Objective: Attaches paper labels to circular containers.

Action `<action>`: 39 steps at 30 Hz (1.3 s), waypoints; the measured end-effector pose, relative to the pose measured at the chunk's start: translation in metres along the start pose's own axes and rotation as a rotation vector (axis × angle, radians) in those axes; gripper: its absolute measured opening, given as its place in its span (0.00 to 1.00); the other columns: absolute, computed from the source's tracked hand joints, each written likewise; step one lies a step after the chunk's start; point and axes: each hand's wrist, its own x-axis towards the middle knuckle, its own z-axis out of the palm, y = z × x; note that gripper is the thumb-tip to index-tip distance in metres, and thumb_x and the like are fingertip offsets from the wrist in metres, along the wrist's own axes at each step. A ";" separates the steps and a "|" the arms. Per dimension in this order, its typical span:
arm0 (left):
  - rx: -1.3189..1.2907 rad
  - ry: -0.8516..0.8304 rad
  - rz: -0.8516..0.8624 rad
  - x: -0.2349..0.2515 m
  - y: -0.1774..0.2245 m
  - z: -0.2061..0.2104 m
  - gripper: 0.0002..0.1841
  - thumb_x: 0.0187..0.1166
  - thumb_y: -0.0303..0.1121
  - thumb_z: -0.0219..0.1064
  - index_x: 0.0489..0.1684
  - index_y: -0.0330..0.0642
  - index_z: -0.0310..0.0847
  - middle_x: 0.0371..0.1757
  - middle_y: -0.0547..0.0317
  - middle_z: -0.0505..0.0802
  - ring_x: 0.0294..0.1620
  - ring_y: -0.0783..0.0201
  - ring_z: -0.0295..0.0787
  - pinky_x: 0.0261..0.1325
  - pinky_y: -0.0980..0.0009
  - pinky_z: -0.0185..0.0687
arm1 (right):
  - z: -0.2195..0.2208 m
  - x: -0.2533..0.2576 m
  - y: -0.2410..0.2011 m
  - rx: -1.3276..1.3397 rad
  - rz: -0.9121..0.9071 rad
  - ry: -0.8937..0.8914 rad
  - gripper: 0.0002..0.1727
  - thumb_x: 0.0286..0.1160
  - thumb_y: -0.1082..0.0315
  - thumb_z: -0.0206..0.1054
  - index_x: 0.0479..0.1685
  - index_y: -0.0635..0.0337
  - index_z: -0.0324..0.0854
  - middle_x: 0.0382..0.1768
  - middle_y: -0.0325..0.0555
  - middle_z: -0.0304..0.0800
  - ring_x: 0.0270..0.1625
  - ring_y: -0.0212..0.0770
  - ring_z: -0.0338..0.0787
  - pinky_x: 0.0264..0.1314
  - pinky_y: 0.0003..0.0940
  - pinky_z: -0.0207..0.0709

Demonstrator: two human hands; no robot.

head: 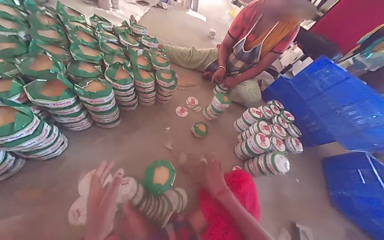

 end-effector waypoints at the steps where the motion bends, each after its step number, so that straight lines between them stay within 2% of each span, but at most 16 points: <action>1: 0.014 -0.002 0.001 -0.002 0.001 0.001 0.42 0.80 0.51 0.63 0.88 0.33 0.54 0.86 0.40 0.71 0.86 0.59 0.67 0.80 0.63 0.71 | 0.008 -0.010 0.001 -0.027 0.009 -0.052 0.43 0.66 0.44 0.76 0.81 0.59 0.74 0.95 0.56 0.44 0.96 0.69 0.34 0.88 0.78 0.34; 4: 0.068 -0.028 -0.048 -0.006 0.003 0.000 0.40 0.79 0.49 0.65 0.87 0.34 0.58 0.87 0.40 0.68 0.88 0.53 0.63 0.85 0.57 0.65 | 0.017 -0.020 0.001 -0.045 0.031 -0.111 0.44 0.66 0.43 0.76 0.80 0.63 0.74 0.96 0.54 0.38 0.96 0.69 0.30 0.89 0.77 0.32; 8: 0.102 -0.066 -0.099 -0.010 0.004 -0.002 0.43 0.73 0.49 0.71 0.88 0.38 0.60 0.88 0.41 0.68 0.89 0.49 0.61 0.84 0.49 0.63 | 0.015 -0.010 -0.004 -0.080 0.066 -0.155 0.47 0.65 0.42 0.76 0.82 0.63 0.72 0.97 0.54 0.36 0.96 0.69 0.29 0.88 0.77 0.34; 11: 0.137 -0.117 -0.066 -0.010 -0.001 -0.003 0.45 0.69 0.50 0.74 0.86 0.37 0.62 0.87 0.38 0.69 0.87 0.45 0.64 0.81 0.45 0.67 | 0.017 -0.004 -0.004 -0.097 0.064 -0.150 0.44 0.60 0.47 0.81 0.78 0.61 0.76 0.95 0.54 0.46 0.95 0.69 0.33 0.88 0.77 0.39; 14: 0.253 -0.234 0.020 -0.008 -0.003 -0.004 0.50 0.62 0.51 0.81 0.86 0.36 0.63 0.87 0.36 0.69 0.87 0.40 0.63 0.82 0.42 0.65 | 0.017 -0.006 -0.003 -0.034 0.087 -0.055 0.38 0.56 0.53 0.83 0.70 0.63 0.82 0.88 0.62 0.61 0.92 0.69 0.49 0.87 0.74 0.47; 16: 0.324 -0.291 0.097 -0.009 -0.006 0.000 0.58 0.52 0.55 0.85 0.88 0.36 0.60 0.86 0.35 0.70 0.87 0.37 0.62 0.85 0.41 0.61 | 0.016 -0.012 -0.005 0.061 0.099 0.042 0.36 0.54 0.51 0.83 0.65 0.63 0.85 0.83 0.67 0.67 0.89 0.70 0.57 0.86 0.73 0.52; 18: 0.329 -0.328 0.172 -0.014 -0.010 0.008 0.65 0.45 0.51 0.90 0.91 0.35 0.55 0.86 0.34 0.69 0.88 0.34 0.59 0.86 0.39 0.57 | 0.011 -0.020 -0.011 0.218 0.044 0.145 0.38 0.58 0.48 0.82 0.68 0.62 0.83 0.83 0.71 0.65 0.89 0.73 0.55 0.87 0.73 0.48; 20: 0.319 -0.361 0.227 -0.018 -0.016 0.017 0.69 0.42 0.49 0.92 0.92 0.35 0.51 0.88 0.35 0.66 0.89 0.35 0.58 0.88 0.40 0.54 | 0.008 -0.027 -0.024 0.394 -0.084 0.274 0.41 0.60 0.40 0.78 0.70 0.59 0.83 0.83 0.68 0.66 0.88 0.73 0.57 0.87 0.71 0.50; 23: 0.336 -0.393 0.231 -0.022 -0.019 0.029 0.68 0.41 0.45 0.93 0.92 0.37 0.52 0.87 0.37 0.69 0.88 0.38 0.60 0.88 0.43 0.57 | -0.007 -0.034 -0.065 0.581 -0.349 0.405 0.38 0.62 0.37 0.72 0.68 0.54 0.87 0.83 0.65 0.70 0.88 0.73 0.59 0.84 0.76 0.52; 25: 0.307 -0.360 0.256 -0.022 -0.026 0.036 0.64 0.41 0.42 0.93 0.89 0.37 0.57 0.83 0.34 0.73 0.85 0.37 0.66 0.85 0.43 0.63 | -0.017 -0.030 -0.088 0.471 -0.435 0.385 0.38 0.66 0.31 0.66 0.73 0.42 0.85 0.86 0.58 0.66 0.90 0.73 0.54 0.85 0.75 0.51; 27: 0.263 -0.336 0.263 -0.023 -0.033 0.042 0.61 0.44 0.40 0.91 0.88 0.36 0.58 0.81 0.33 0.74 0.83 0.38 0.68 0.84 0.44 0.66 | -0.020 -0.021 -0.101 0.348 -0.457 0.337 0.39 0.68 0.27 0.61 0.77 0.35 0.81 0.89 0.51 0.63 0.92 0.72 0.48 0.86 0.77 0.46; 30: 0.200 -0.315 0.231 -0.021 -0.035 0.042 0.57 0.48 0.41 0.90 0.87 0.35 0.61 0.80 0.34 0.75 0.83 0.42 0.70 0.84 0.49 0.67 | -0.021 -0.015 -0.109 0.316 -0.535 0.297 0.41 0.69 0.26 0.61 0.79 0.37 0.80 0.90 0.42 0.64 0.94 0.69 0.47 0.88 0.76 0.42; 32: 0.184 -0.324 0.215 -0.020 -0.036 0.040 0.57 0.48 0.41 0.91 0.86 0.36 0.63 0.80 0.34 0.76 0.82 0.43 0.70 0.83 0.50 0.68 | -0.017 -0.013 -0.107 0.418 -0.609 0.322 0.38 0.71 0.27 0.58 0.73 0.40 0.85 0.87 0.45 0.69 0.92 0.72 0.52 0.85 0.78 0.47; 34: 0.167 -0.327 0.220 -0.021 -0.039 0.041 0.55 0.49 0.41 0.90 0.86 0.36 0.64 0.80 0.35 0.76 0.82 0.43 0.70 0.83 0.49 0.68 | -0.011 -0.014 -0.106 0.479 -0.673 0.372 0.39 0.73 0.25 0.51 0.68 0.40 0.88 0.85 0.49 0.72 0.89 0.75 0.56 0.82 0.81 0.49; 37: 0.184 -0.307 0.265 -0.022 -0.044 0.042 0.52 0.53 0.40 0.87 0.85 0.33 0.64 0.78 0.34 0.78 0.80 0.42 0.73 0.83 0.48 0.68 | -0.011 -0.025 -0.111 0.266 -0.666 0.394 0.40 0.68 0.23 0.57 0.73 0.35 0.85 0.87 0.42 0.70 0.90 0.72 0.56 0.83 0.81 0.48; 39: 0.189 -0.294 0.297 -0.021 -0.047 0.042 0.50 0.52 0.34 0.85 0.84 0.31 0.65 0.77 0.33 0.79 0.80 0.40 0.73 0.83 0.48 0.68 | -0.008 -0.030 -0.115 0.055 -0.690 0.448 0.42 0.64 0.20 0.57 0.76 0.31 0.82 0.87 0.38 0.70 0.89 0.71 0.60 0.82 0.83 0.49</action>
